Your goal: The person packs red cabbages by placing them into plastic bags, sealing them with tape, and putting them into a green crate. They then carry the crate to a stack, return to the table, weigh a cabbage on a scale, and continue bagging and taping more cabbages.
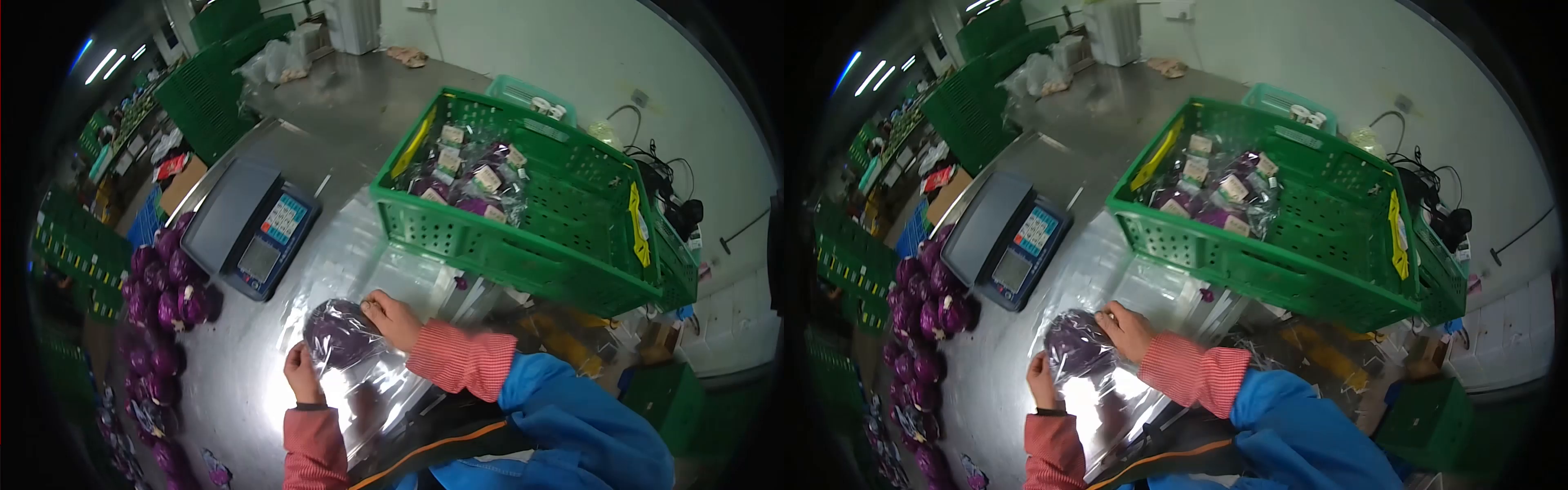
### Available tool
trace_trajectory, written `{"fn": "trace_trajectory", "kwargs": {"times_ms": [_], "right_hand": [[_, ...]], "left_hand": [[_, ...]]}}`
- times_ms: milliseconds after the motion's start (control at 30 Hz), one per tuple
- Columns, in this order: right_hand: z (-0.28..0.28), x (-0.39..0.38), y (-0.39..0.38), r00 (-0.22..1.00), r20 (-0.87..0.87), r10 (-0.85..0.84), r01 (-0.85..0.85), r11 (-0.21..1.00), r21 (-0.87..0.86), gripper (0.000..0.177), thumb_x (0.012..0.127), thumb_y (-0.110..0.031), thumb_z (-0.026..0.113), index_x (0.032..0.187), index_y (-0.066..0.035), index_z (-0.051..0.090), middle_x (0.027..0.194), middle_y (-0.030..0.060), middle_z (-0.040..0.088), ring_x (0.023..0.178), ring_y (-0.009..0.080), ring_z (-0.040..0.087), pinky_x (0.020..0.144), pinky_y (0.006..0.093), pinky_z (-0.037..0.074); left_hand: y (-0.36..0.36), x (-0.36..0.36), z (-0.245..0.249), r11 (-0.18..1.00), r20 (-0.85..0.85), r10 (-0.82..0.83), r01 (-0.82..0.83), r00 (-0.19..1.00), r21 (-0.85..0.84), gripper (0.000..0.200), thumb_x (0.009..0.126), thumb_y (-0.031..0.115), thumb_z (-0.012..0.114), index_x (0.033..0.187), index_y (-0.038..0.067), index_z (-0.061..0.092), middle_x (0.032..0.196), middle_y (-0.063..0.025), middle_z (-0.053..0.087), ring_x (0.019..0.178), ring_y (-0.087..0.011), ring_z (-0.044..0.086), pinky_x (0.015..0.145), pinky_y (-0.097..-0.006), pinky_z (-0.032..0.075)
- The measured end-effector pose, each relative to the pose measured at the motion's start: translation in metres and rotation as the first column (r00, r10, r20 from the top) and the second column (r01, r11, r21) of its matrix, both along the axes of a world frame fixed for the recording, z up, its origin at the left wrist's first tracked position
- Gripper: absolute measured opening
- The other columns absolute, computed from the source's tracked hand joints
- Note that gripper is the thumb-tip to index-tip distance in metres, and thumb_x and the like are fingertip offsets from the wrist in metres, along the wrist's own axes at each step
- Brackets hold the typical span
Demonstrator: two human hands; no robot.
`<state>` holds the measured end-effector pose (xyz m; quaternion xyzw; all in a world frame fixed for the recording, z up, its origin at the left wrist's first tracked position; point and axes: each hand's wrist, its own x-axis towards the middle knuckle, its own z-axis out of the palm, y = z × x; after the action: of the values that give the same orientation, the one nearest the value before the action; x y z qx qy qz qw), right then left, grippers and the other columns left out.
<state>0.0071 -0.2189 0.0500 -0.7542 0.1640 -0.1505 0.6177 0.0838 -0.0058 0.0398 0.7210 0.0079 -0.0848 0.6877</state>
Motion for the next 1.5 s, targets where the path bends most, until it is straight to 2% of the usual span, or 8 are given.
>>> {"fn": "trace_trajectory", "kwargs": {"times_ms": [300,533,700,733,800,867,1233,1500], "right_hand": [[0.148,-0.086,-0.247,0.95,0.276,0.148,-0.081,0.967,-0.241,0.035,0.098,-0.026,0.045,0.123,-0.001,0.048,0.105,0.008,0.059,0.09,0.0133,0.059,0.079,0.0265,0.05],[0.116,-0.139,-0.428,0.958,-0.172,-0.23,0.285,0.832,0.476,0.089,0.078,-0.083,0.027,0.127,-0.012,0.047,0.098,0.0102,0.061,0.076,0.0214,0.058,0.062,0.0367,0.051],[0.027,-0.124,-0.497,0.955,-0.165,-0.246,0.286,0.621,0.729,0.084,0.074,-0.083,0.038,0.126,-0.019,0.053,0.116,0.0017,0.061,0.1,0.0204,0.057,0.083,0.0355,0.047],[-0.006,-0.127,-0.522,0.955,-0.216,-0.205,0.295,0.566,0.77,0.076,0.081,-0.076,0.041,0.129,-0.018,0.05,0.124,0.0037,0.057,0.107,0.0209,0.056,0.092,0.034,0.043],[-0.072,-0.116,-0.551,0.96,0.202,-0.194,-0.007,0.704,0.71,0.046,0.092,-0.052,0.045,0.116,-0.014,0.057,0.101,0.0032,0.064,0.083,0.0239,0.062,0.069,0.0315,0.049],[-0.085,-0.085,-0.603,0.756,-0.377,-0.535,0.423,0.839,-0.343,0.035,0.093,-0.04,0.05,0.11,-0.011,0.059,0.093,0.0063,0.064,0.085,0.022,0.062,0.074,0.0357,0.049],[0.176,-0.071,-0.375,0.947,0.088,-0.309,0.049,-0.133,-0.99,0.038,0.092,-0.035,0.052,0.11,-0.002,0.06,0.094,0.0179,0.066,0.082,0.035,0.062,0.074,0.0405,0.05],[0.107,0.077,-0.041,0.875,-0.187,0.447,-0.3,0.197,-0.933,0.015,0.082,-0.011,0.061,0.093,-0.002,0.06,0.076,0.0186,0.06,0.065,0.0347,0.06,0.06,0.0403,0.046]], "left_hand": [[-0.231,-0.002,0.168,0.844,0.226,-0.509,0.533,0.831,-0.056,0.028,0.095,0.021,0.053,0.1,-0.005,0.062,0.083,0.0006,0.059,0.072,-0.0057,0.051,0.064,-0.0213,0.042],[-0.499,-0.017,0.139,0.587,-0.277,-0.796,0.797,0.538,-0.14,0.045,0.088,0.04,0.057,0.11,0.0,0.052,0.088,-0.0159,0.064,0.077,-0.0278,0.065,0.069,-0.0355,0.053],[-0.608,-0.04,0.068,0.343,0.039,-0.909,0.692,0.415,0.635,0.064,0.076,0.028,0.069,0.127,0.003,0.04,0.111,-0.0277,0.058,0.102,-0.0396,0.059,0.087,-0.0454,0.047],[-0.621,-0.049,0.053,0.719,-0.052,-0.674,0.67,0.737,0.183,0.063,0.075,0.026,0.069,0.127,0.002,0.041,0.115,-0.0285,0.055,0.106,-0.0398,0.056,0.092,-0.044,0.045],[-0.647,-0.053,0.011,0.711,0.111,-0.653,0.557,0.749,0.429,0.051,0.077,0.025,0.064,0.12,0.003,0.048,0.11,-0.0278,0.056,0.104,-0.0398,0.056,0.091,-0.0434,0.045],[-0.633,-0.088,0.036,0.702,0.249,-0.7,0.581,0.669,0.411,0.047,0.074,0.022,0.064,0.115,0.003,0.051,0.107,-0.0247,0.055,0.101,-0.0389,0.055,0.088,-0.0438,0.045],[-0.176,-0.005,0.071,0.963,0.688,-0.196,0.269,0.699,0.001,0.02,0.076,0.014,0.063,0.095,0.006,0.063,0.096,-0.0131,0.055,0.097,-0.0309,0.053,0.086,-0.0399,0.043],[0.314,-0.032,-0.004,0.364,0.697,0.502,-0.856,0.512,0.367,0.027,0.081,0.007,0.064,0.108,0.005,0.06,0.105,-0.0123,0.059,0.101,-0.0294,0.055,0.089,-0.0364,0.043]]}}
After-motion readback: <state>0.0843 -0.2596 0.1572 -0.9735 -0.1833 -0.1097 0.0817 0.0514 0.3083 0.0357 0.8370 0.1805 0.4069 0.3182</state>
